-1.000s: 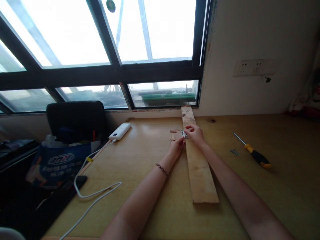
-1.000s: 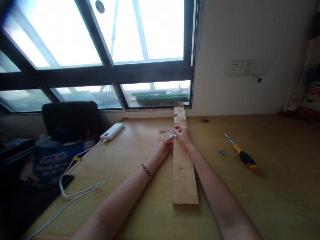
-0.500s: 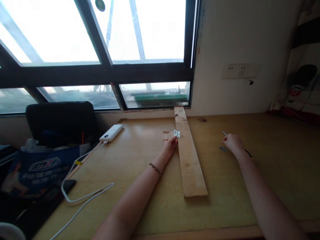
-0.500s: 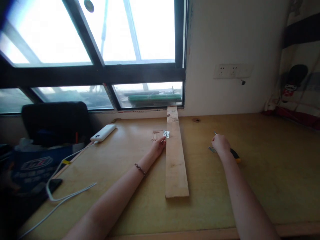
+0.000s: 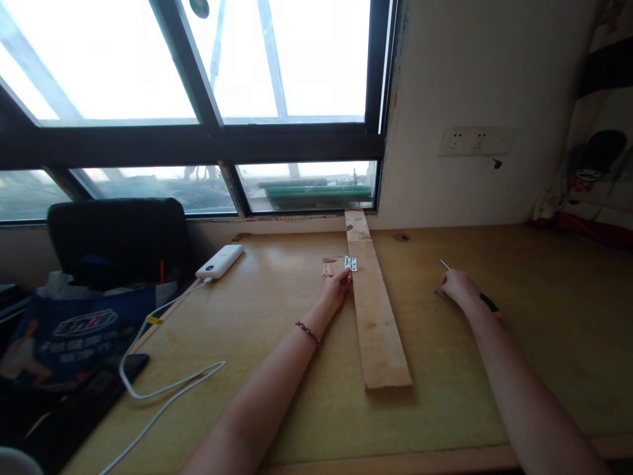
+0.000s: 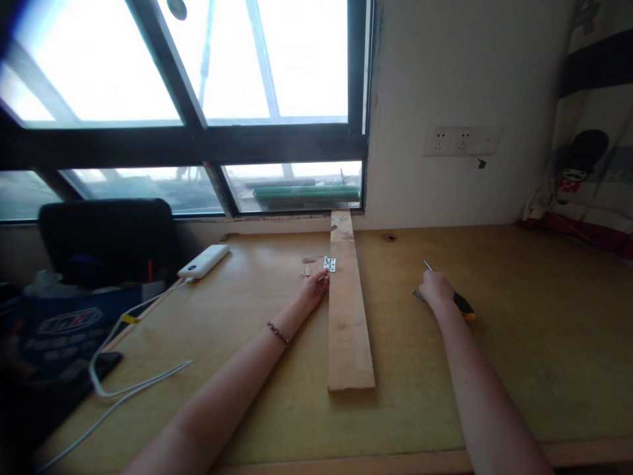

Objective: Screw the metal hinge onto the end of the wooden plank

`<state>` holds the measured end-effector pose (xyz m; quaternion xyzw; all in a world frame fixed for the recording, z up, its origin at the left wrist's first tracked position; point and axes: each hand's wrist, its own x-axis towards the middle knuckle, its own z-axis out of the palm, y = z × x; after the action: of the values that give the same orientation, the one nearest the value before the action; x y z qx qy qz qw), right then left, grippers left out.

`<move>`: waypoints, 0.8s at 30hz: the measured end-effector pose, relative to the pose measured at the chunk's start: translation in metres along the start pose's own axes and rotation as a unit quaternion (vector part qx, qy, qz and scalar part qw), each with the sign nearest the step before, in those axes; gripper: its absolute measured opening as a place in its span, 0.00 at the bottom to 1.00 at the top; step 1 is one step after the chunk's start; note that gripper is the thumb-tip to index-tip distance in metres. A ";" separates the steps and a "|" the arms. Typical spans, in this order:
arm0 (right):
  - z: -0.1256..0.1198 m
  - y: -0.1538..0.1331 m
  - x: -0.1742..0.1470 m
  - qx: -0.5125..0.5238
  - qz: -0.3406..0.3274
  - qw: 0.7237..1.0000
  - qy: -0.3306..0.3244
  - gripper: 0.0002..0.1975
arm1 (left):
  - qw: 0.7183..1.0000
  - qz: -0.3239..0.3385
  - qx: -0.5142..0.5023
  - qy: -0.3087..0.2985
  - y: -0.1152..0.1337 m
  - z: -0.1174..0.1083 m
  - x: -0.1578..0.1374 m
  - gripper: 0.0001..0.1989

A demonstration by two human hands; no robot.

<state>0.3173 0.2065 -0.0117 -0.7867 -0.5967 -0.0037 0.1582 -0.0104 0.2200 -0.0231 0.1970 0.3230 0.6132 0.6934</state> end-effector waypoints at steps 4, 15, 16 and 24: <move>-0.010 -0.030 0.002 0.212 -0.063 0.975 0.021 0.07 | 1.000 0.003 0.000 0.001 0.000 0.000 -0.001 0.06; 0.018 -0.211 -0.001 0.552 -0.152 0.820 -0.012 0.10 | 0.999 0.013 -0.015 0.027 -0.001 0.002 -0.001 0.09; 0.023 -0.215 0.001 0.531 -0.155 0.833 0.000 0.09 | 0.999 0.015 -0.016 0.025 -0.002 0.002 -0.001 0.08; 0.038 -0.211 0.005 0.451 -0.161 0.877 0.039 0.08 | 1.000 0.021 -0.015 0.012 -0.004 -0.004 0.003 0.09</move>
<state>0.1136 0.2714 0.0049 -0.5225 -0.6458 0.2094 0.5159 -0.0102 0.2216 -0.0294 0.1859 0.3179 0.6351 0.6790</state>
